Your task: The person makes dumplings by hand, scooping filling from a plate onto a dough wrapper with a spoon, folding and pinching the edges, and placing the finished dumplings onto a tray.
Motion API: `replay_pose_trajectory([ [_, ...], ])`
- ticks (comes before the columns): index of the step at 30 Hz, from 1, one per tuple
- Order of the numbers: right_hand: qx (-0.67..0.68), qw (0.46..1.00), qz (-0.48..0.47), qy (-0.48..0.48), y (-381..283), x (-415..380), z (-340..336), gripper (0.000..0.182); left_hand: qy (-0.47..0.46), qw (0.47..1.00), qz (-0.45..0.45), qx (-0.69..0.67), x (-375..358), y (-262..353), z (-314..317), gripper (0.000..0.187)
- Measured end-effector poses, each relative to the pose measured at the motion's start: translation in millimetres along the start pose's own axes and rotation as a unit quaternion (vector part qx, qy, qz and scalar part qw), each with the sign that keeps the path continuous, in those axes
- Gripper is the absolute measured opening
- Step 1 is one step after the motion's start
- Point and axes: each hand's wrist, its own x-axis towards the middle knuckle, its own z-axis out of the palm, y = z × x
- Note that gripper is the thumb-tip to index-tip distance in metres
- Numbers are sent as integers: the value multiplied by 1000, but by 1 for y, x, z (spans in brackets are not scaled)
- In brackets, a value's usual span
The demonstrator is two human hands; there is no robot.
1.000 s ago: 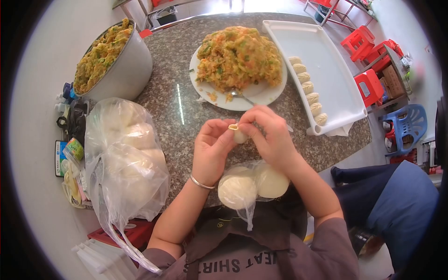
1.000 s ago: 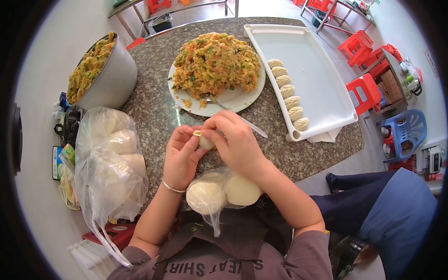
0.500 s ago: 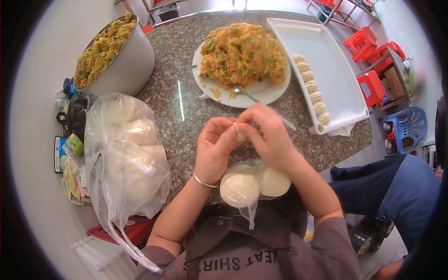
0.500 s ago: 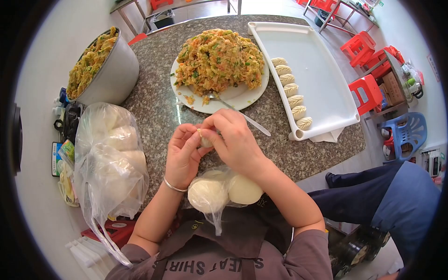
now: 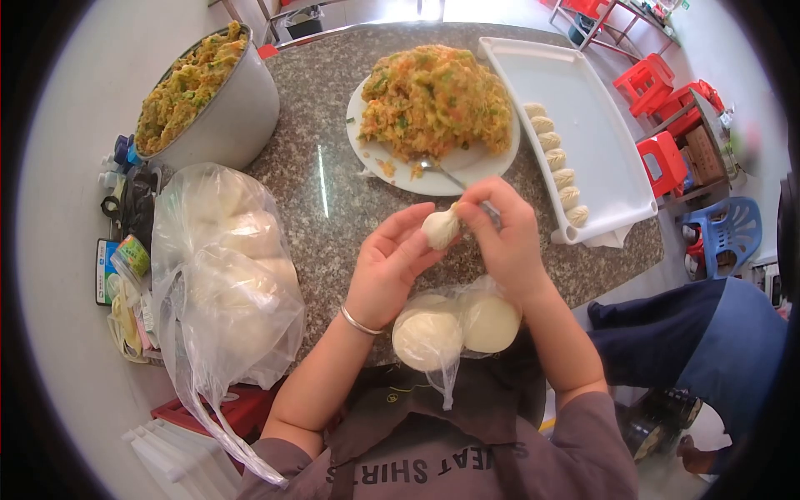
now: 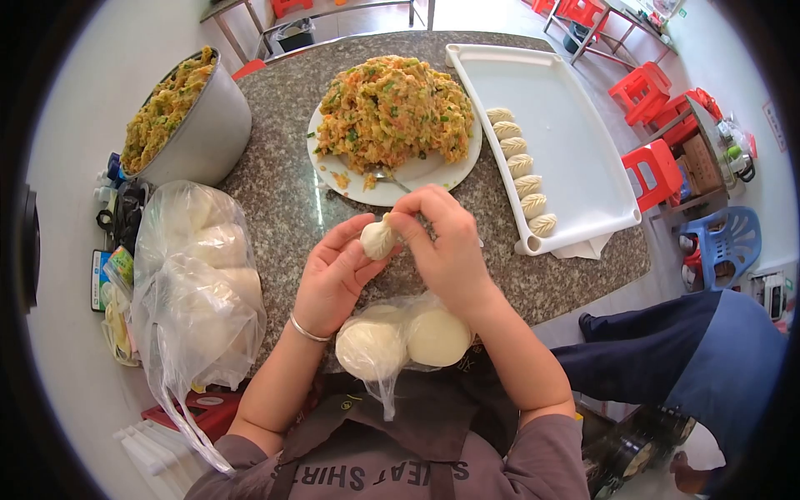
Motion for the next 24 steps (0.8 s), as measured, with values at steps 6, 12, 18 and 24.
replay_pose_trajectory([
  [6, 113, 989, 9, -94, 9, 8, -18, 13, -66, 993, -74, -67, 2, 3, -11, 37],
  [12, 151, 985, 39, -68, 19, 0, -12, 8, -52, 991, -94, -81, 2, 2, -10, 39],
  [18, 116, 990, 25, -77, 20, 1, -17, 18, -61, 989, -93, -100, 4, 0, -11, 43],
  [24, -13, 975, -53, -217, -4, 17, -39, 39, -52, 990, -120, -43, 1, 3, -8, 48],
])
